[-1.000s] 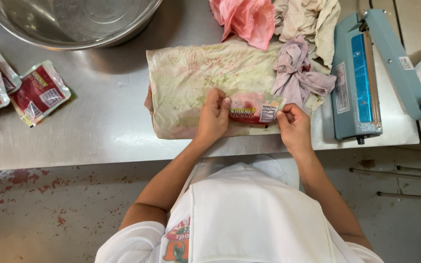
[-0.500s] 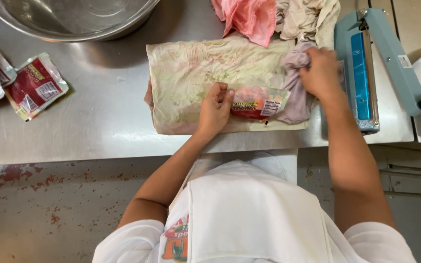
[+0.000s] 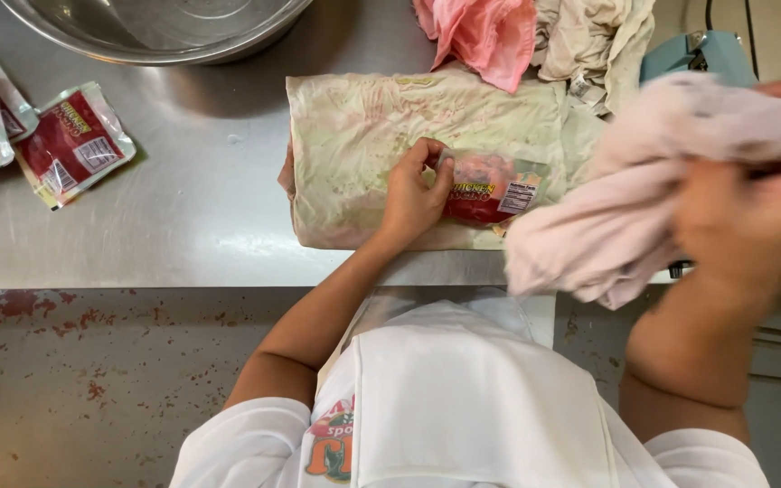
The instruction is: The person wipes down food packets with a cloth, seals them using a heat-sealer, and places them into a bowl.
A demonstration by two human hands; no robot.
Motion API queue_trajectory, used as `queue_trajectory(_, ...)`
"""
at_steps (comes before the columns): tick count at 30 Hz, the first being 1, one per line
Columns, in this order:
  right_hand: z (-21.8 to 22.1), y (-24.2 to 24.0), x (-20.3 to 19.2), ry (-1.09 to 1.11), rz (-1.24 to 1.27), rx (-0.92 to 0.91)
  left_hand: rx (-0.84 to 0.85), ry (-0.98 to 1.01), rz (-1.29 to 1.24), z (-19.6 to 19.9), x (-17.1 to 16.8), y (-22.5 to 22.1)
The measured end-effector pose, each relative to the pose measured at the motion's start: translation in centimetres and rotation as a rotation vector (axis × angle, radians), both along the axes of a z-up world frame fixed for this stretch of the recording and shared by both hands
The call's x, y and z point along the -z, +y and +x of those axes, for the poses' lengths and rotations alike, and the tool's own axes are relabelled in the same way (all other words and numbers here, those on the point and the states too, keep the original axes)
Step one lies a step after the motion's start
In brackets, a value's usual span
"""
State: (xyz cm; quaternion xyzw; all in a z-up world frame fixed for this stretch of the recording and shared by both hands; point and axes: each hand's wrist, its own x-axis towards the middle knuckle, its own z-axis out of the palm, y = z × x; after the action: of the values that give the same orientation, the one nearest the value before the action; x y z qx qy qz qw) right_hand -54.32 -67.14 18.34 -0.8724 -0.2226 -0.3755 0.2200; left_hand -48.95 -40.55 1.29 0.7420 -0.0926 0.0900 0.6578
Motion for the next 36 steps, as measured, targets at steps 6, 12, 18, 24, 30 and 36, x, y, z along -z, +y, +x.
queue_trajectory(6, 6.0, 9.8, 3.0, 0.666, 0.05, -0.368, 0.057, -0.109, 0.036, 0.4, 1.7, 0.8)
queue_trajectory(12, 8.3, 11.8, 5.6, 1.227, -0.259, -0.35, 0.006, -0.401, 0.079, 0.6, 2.7, 1.3)
queue_trajectory(18, 9.2, 9.4, 9.0, 0.963, -0.551, -0.379, -0.073, -0.546, 0.138, -0.6, 1.0, 1.0)
queue_trajectory(24, 7.8, 7.6, 6.7, 0.905, -0.791, -0.261, -0.059, -0.582, 0.126, -1.2, 0.3, 0.6)
queue_trajectory(30, 7.1, 4.4, 6.4, 1.01, -0.806, -0.167, -0.038, -0.575, 0.077, -1.4, 1.2, 0.4)
queue_trajectory(36, 6.4, 1.2, 7.6, 1.094, -0.752, -0.102, -0.029, -0.529, 0.076, -1.7, 1.8, 0.2)
